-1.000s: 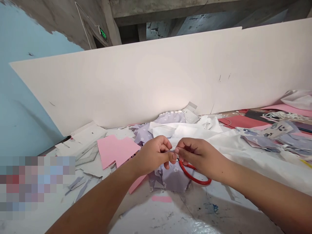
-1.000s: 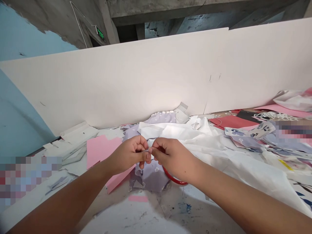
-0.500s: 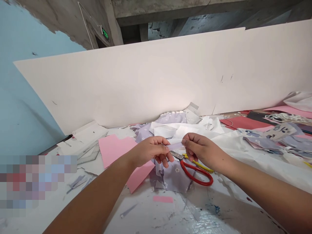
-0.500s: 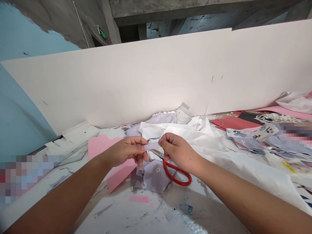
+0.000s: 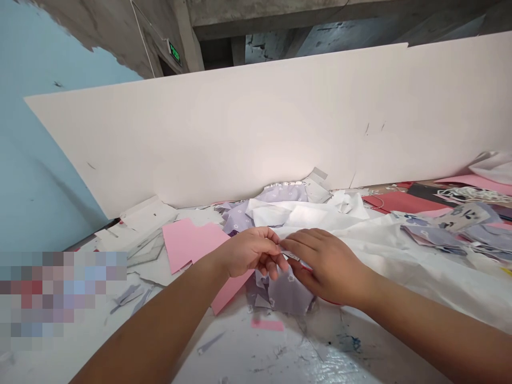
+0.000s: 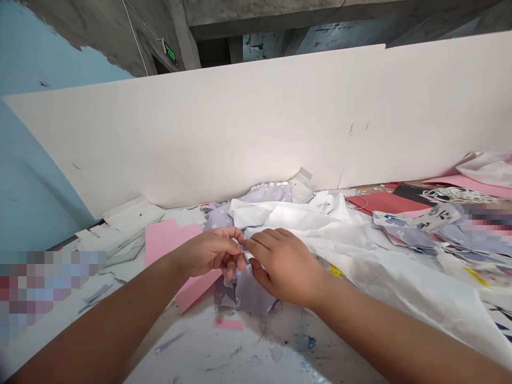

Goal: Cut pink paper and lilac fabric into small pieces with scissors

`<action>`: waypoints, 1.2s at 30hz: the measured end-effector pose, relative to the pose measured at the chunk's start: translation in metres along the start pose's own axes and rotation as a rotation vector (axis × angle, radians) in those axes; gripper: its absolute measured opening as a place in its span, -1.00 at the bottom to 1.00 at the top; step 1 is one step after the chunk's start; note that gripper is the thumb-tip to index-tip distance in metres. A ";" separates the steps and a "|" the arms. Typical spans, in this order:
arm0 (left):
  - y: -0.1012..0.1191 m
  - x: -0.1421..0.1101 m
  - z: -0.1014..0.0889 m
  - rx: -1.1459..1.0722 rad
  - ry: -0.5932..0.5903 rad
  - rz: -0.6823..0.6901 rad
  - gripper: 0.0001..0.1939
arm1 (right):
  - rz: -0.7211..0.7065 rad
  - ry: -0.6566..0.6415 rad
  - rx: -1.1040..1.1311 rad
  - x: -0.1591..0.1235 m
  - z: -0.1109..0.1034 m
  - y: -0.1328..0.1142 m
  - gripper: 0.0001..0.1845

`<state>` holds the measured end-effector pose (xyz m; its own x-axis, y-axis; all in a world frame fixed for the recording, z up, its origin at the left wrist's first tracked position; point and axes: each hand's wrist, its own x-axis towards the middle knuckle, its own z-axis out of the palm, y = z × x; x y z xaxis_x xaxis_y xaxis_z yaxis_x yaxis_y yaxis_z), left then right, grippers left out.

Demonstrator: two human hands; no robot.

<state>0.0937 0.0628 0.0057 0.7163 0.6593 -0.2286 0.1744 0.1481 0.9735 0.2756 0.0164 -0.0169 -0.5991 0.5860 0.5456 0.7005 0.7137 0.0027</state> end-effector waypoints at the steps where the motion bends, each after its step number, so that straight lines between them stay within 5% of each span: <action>1: 0.001 0.000 0.000 -0.009 -0.013 -0.010 -0.87 | 0.018 -0.043 0.008 0.000 0.001 -0.001 -0.67; 7: 0.002 -0.001 -0.004 -0.120 -0.016 0.103 -0.92 | 0.407 -0.096 0.494 0.002 0.006 -0.009 -0.73; 12: -0.008 0.006 -0.002 -0.007 0.301 0.290 -0.82 | 0.645 -0.055 1.142 0.004 0.018 -0.012 -0.77; 15: -0.015 0.011 0.003 0.089 0.332 0.293 -0.78 | 0.671 0.016 1.322 0.003 0.023 -0.010 -0.78; 19: -0.017 0.012 0.011 0.128 0.201 0.314 -0.88 | 0.684 0.052 1.435 0.002 0.027 -0.009 -0.77; 25: -0.017 0.008 0.016 0.131 0.118 0.407 -0.77 | 0.683 0.060 1.591 0.000 0.035 -0.010 -0.80; 31: -0.025 0.012 0.013 0.398 0.379 0.477 -0.82 | 0.736 0.074 1.566 -0.002 0.043 -0.011 -0.76; 36: -0.031 0.016 0.011 0.501 0.476 0.510 -0.84 | 0.739 0.064 1.481 -0.003 0.046 -0.014 -0.76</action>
<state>0.1076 0.0606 -0.0286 0.4485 0.8123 0.3728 0.2666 -0.5197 0.8117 0.2500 0.0222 -0.0569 -0.2839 0.9539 0.0979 -0.1678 0.0511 -0.9845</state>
